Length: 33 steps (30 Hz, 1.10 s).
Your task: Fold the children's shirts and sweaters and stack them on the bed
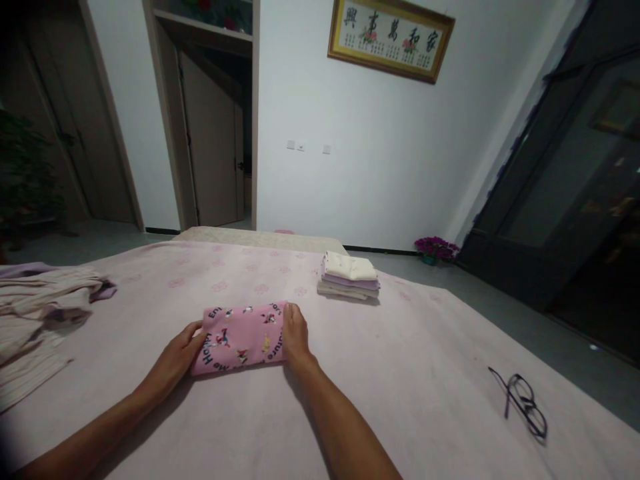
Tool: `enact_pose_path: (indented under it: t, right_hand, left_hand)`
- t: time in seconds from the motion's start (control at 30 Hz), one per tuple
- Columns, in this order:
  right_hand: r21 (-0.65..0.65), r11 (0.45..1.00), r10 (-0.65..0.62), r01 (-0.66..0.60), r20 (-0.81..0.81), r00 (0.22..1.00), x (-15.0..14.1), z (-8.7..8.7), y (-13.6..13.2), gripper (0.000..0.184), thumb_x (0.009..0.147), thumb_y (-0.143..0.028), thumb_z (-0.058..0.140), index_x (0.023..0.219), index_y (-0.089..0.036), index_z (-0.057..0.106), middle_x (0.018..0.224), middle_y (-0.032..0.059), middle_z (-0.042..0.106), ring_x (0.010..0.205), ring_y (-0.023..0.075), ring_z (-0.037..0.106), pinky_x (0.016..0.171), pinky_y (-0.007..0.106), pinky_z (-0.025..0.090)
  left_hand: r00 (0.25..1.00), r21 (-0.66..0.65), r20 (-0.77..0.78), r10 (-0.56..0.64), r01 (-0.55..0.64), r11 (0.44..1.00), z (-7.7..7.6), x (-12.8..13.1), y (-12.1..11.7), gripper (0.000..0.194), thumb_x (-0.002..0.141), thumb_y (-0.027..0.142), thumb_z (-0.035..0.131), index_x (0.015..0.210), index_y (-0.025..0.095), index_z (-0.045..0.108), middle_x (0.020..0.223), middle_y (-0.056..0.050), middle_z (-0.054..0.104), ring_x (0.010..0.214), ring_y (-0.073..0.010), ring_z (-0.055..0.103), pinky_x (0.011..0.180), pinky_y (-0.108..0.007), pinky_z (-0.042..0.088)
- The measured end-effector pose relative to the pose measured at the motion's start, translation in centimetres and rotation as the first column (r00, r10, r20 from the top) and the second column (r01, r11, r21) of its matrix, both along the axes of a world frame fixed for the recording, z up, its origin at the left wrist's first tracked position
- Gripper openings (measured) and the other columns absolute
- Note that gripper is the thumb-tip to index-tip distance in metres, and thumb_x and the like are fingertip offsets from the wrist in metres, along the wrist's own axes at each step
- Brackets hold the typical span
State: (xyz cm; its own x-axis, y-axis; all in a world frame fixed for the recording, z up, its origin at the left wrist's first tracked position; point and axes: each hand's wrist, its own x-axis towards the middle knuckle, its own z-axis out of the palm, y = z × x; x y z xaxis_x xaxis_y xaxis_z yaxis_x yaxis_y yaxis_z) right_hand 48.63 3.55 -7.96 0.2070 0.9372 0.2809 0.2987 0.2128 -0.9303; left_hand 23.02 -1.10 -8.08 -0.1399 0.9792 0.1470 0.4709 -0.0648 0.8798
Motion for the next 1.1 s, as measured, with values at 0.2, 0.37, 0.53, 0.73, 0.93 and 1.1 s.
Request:
enact_pose_path:
  t: [0.2, 0.37, 0.53, 0.73, 0.93, 1.1]
  right_hand:
    - [-0.145, 0.988, 0.094, -0.048, 0.334, 0.938, -0.1, -1.1, 0.2, 0.063, 0.088, -0.028, 0.055, 0.149, -0.017, 0.041, 0.104, 0.0087, 0.071, 0.094, 0.0218, 0.066, 0.085, 0.032, 0.047]
    - [-0.082, 0.996, 0.065, -0.024, 0.543, 0.837, 0.0, -1.0, -0.9, 0.055, 0.092, -0.021, 0.047, 0.147, -0.018, 0.045, 0.12, 0.0116, 0.069, 0.108, 0.0237, 0.065, 0.095, 0.035, 0.046]
    - [-0.018, 0.999, -0.014, 0.042, 0.748, 0.664, -0.1, 0.5, -1.9, 0.045, 0.09, -0.016, 0.047, 0.133, -0.021, 0.058, 0.127, 0.0146, 0.062, 0.113, 0.0273, 0.06, 0.096, 0.041, 0.046]
    - [0.016, 0.953, 0.177, -0.304, 0.783, 0.596, -1.8, 1.9, -3.1, 0.051, 0.098, -0.031, 0.049, 0.148, -0.019, 0.046, 0.159, 0.0139, 0.037, 0.149, 0.0304, 0.026, 0.121, 0.053, 0.017]
    - [-0.17, 0.915, 0.36, -0.365, 0.752, 0.553, -1.2, 1.1, -3.5, 0.056, 0.101, -0.041, 0.044, 0.153, -0.02, 0.04, 0.162, 0.0126, 0.031, 0.152, 0.0307, 0.021, 0.122, 0.056, 0.014]
    - [-0.158, 0.911, 0.373, -0.381, 0.71, 0.598, -0.6, 0.4, -2.9, 0.054, 0.102, -0.041, 0.042, 0.151, -0.019, 0.043, 0.161, 0.012, 0.033, 0.151, 0.0288, 0.023, 0.122, 0.054, 0.016]
  left_hand:
    - [0.985, -0.031, -0.17, -0.039, 0.034, 0.999, -0.1, 0.0, -0.6, 0.073, 0.094, 0.054, 0.043, 0.154, 0.015, 0.031, 0.084, -0.004, 0.075, 0.077, -0.0231, 0.073, 0.073, -0.032, 0.052]
    - [0.909, -0.033, -0.407, -0.087, 0.08, 0.996, 0.2, -0.6, -1.5, 0.056, 0.098, 0.045, 0.036, 0.148, 0.02, 0.041, 0.087, -0.005, 0.076, 0.076, -0.0234, 0.073, 0.069, -0.031, 0.05]
    - [0.653, 0.124, -0.756, 0.029, 0.099, 0.987, 1.0, -1.1, -1.1, 0.05, 0.098, 0.041, 0.039, 0.139, 0.017, 0.056, 0.112, -0.016, 0.073, 0.1, -0.0312, 0.07, 0.081, -0.043, 0.052]
    - [0.539, 0.323, -0.842, 0.016, 0.48, 0.816, -1.4, 0.3, 0.6, 0.06, 0.095, 0.049, 0.052, 0.147, 0.02, 0.049, 0.151, -0.013, 0.052, 0.14, -0.0305, 0.045, 0.114, -0.047, 0.037]
    - [0.505, 0.214, -0.856, -0.109, 0.538, 0.815, -3.9, -0.8, 0.3, 0.066, 0.087, 0.04, 0.06, 0.149, 0.02, 0.048, 0.157, -0.013, 0.043, 0.142, -0.0295, 0.044, 0.119, -0.047, 0.036]
    - [0.566, 0.317, -0.821, -0.071, 0.556, 0.768, -4.4, -2.6, -0.3, 0.078, 0.072, 0.005, 0.054, 0.147, 0.027, 0.048, 0.152, -0.005, 0.051, 0.139, -0.0223, 0.05, 0.119, -0.043, 0.038]
